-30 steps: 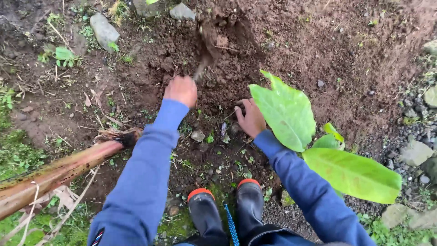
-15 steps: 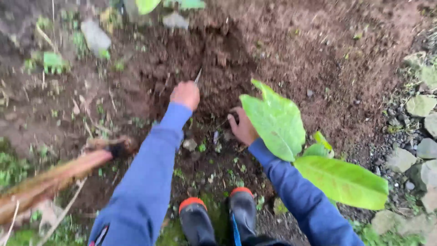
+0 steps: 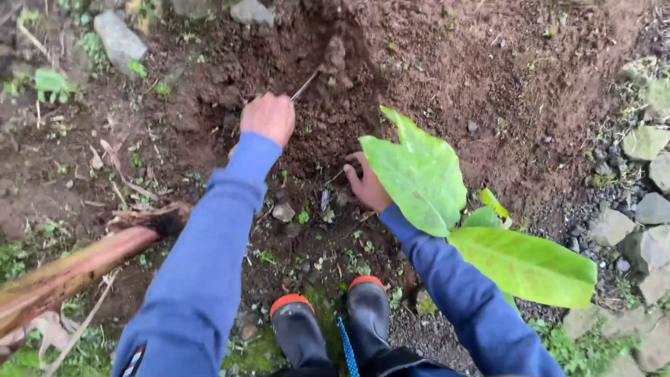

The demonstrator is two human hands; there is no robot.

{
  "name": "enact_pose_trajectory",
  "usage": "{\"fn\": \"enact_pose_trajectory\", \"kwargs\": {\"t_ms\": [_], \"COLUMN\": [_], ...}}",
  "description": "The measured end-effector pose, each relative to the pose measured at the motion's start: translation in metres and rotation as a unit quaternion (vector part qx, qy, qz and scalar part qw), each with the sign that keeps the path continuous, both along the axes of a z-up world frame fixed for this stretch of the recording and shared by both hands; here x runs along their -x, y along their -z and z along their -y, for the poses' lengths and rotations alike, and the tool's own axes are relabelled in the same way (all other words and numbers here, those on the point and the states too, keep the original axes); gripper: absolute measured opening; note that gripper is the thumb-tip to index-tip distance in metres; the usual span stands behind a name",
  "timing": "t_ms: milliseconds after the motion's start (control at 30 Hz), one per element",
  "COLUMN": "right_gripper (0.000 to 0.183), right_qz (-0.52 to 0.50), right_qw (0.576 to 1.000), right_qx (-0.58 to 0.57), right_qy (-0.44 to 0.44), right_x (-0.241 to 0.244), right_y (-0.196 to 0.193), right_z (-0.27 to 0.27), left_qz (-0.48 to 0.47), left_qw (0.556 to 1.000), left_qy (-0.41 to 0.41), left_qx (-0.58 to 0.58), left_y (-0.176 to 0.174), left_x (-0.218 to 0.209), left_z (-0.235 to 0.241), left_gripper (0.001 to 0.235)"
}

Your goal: The person uses a small hand hoe to loosen soil and remove weeds from a garden bed. They pull weeds by hand and scrape the ground with the tool, working around a small banana plant and a mossy stone.

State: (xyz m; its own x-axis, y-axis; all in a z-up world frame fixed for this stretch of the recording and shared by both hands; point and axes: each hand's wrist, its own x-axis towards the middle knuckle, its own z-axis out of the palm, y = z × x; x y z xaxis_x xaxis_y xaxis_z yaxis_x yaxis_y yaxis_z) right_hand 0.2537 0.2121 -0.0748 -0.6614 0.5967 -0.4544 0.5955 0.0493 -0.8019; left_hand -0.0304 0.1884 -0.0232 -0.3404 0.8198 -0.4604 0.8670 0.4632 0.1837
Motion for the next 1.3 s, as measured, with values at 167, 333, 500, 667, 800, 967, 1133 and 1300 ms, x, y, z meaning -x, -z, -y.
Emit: {"fn": "enact_pose_trajectory", "kwargs": {"t_ms": [167,333,500,667,800,967,1133,1300], "right_gripper": [0.035,0.027,0.018,0.052,0.078,0.066,0.058,0.034], "right_qz": [-0.022,-0.033,-0.053,-0.016,0.070,0.097,0.163,0.179], "right_qw": [0.988,0.999,0.893,0.936,0.894,0.866,0.872,0.798], "right_qx": [-0.144,-0.034,-0.445,-0.339,-0.348,-0.390,-0.358,-0.491], "right_qy": [-0.054,-0.027,-0.036,-0.096,-0.273,-0.298,-0.292,-0.300], "right_x": [-0.007,0.012,0.031,0.125,0.171,0.156,0.123,0.116], "right_y": [0.000,-0.023,-0.049,-0.063,-0.018,0.055,0.066,0.067], "right_z": [0.005,-0.015,-0.059,-0.118,-0.144,-0.121,-0.096,-0.087], "left_qz": [-0.133,-0.106,0.002,0.054,-0.013,-0.027,0.068,0.043], "left_qw": [0.985,0.989,0.998,0.988,0.966,0.968,0.978,0.960], "left_qy": [-0.044,-0.026,0.054,-0.117,-0.254,-0.249,-0.191,-0.276], "left_qx": [-0.096,-0.096,0.043,0.085,0.051,0.010,0.046,-0.030], "left_y": [0.013,0.028,-0.033,-0.085,-0.102,-0.010,-0.021,-0.100], "left_x": [0.017,-0.011,-0.056,-0.035,0.002,0.013,-0.021,0.006], "left_z": [-0.016,0.001,0.076,0.097,0.111,0.127,0.150,0.125], "left_gripper": [0.023,0.020,0.021,0.034,0.045,0.039,0.043,0.047]}}
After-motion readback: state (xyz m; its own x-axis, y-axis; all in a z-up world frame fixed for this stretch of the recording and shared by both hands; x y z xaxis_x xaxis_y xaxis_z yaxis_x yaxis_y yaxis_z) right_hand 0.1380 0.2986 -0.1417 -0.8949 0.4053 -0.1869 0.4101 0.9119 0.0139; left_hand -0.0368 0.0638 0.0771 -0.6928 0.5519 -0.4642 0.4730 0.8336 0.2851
